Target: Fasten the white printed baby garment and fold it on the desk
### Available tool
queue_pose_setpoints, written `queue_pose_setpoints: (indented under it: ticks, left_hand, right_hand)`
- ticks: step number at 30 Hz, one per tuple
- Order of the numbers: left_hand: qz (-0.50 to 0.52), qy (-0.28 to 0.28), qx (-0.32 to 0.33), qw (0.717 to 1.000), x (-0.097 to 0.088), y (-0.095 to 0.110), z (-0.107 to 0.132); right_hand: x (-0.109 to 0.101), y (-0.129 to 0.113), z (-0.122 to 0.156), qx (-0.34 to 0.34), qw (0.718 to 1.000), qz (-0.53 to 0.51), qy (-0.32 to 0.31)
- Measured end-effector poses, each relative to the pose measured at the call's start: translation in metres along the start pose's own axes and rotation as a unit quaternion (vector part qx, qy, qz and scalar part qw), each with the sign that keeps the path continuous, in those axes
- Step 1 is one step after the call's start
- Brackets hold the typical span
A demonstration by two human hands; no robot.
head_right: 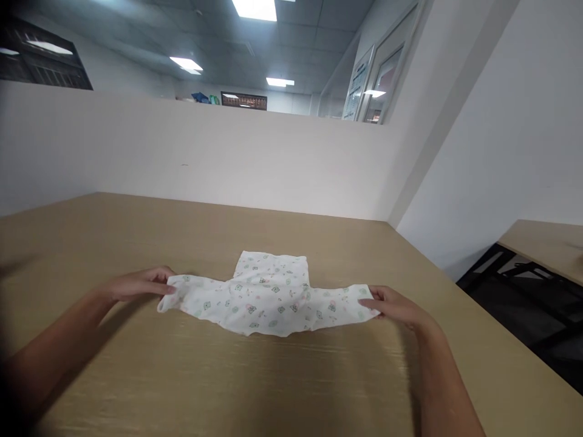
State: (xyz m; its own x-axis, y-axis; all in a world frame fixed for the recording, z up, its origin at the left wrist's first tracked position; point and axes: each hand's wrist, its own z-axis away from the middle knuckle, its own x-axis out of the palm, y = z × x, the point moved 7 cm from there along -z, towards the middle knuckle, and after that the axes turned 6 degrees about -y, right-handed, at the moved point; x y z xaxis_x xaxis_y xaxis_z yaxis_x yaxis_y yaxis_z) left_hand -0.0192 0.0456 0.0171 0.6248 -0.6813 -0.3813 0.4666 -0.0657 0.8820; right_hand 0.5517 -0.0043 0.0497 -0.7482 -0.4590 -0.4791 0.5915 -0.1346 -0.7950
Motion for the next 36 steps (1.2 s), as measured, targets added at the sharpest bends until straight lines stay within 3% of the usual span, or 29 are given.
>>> queue_pose_setpoints:
  ticks: [4, 8, 11, 13, 16, 18, 20, 24, 27, 29, 31, 32, 34, 36]
  left_hand:
    - [0.117, 0.018, 0.085, 0.989, 0.03, 0.052, -0.031]
    - [0.107, -0.026, 0.114, 0.987, 0.075, 0.1, -0.075]
    - [0.086, -0.083, 0.12, 0.986, 0.105, 0.12, -0.096]
    - [0.04, -0.094, 0.137, 0.985, 0.118, 0.124, -0.099]
    - [-0.115, -0.014, 0.188, 0.975, 0.126, 0.117, -0.091]
    - [-0.231, 0.052, 0.23, 0.944, 0.132, 0.107, -0.082]
    - [-0.319, 0.084, 0.259, 0.908, 0.142, 0.095, -0.075]
    - [-0.374, 0.088, 0.29, 0.877, 0.155, 0.08, -0.076]
    - [-0.367, 0.091, 0.3, 0.876, 0.154, 0.081, -0.077]
    - [-0.364, 0.088, 0.299, 0.878, 0.152, 0.084, -0.077]
    - [-0.361, 0.082, 0.291, 0.883, 0.152, 0.086, -0.076]
    - [-0.36, 0.079, 0.287, 0.884, 0.151, 0.087, -0.076]
    - [-0.359, 0.071, 0.283, 0.887, 0.152, 0.089, -0.075]
    - [-0.356, 0.066, 0.283, 0.888, 0.154, 0.09, -0.075]
  right_hand:
    - [0.001, -0.01, 0.0, -0.023, 0.999, -0.007, 0.03]
    - [0.006, -0.017, -0.008, -0.074, 0.997, -0.001, 0.034]
    - [0.002, -0.024, -0.014, -0.115, 0.986, 0.014, 0.118]
    - [0.0, -0.03, -0.016, -0.142, 0.974, 0.021, 0.176]
    - [0.004, -0.036, -0.021, -0.15, 0.966, 0.009, 0.209]
    - [0.008, -0.037, -0.024, -0.146, 0.962, -0.004, 0.229]
    - [0.01, -0.038, -0.026, -0.155, 0.948, -0.013, 0.278]
    - [0.026, -0.047, -0.027, -0.195, 0.884, -0.038, 0.423]
    - [0.057, -0.063, -0.035, -0.231, 0.85, -0.033, 0.472]
    - [0.086, -0.079, -0.048, -0.249, 0.869, 0.011, 0.426]
    - [0.123, -0.098, -0.065, -0.288, 0.907, 0.105, 0.289]
    - [0.141, -0.105, -0.07, -0.316, 0.911, 0.156, 0.211]
    - [0.167, -0.111, -0.071, -0.366, 0.898, 0.227, 0.095]
    - [0.173, -0.11, -0.068, -0.382, 0.89, 0.242, 0.062]
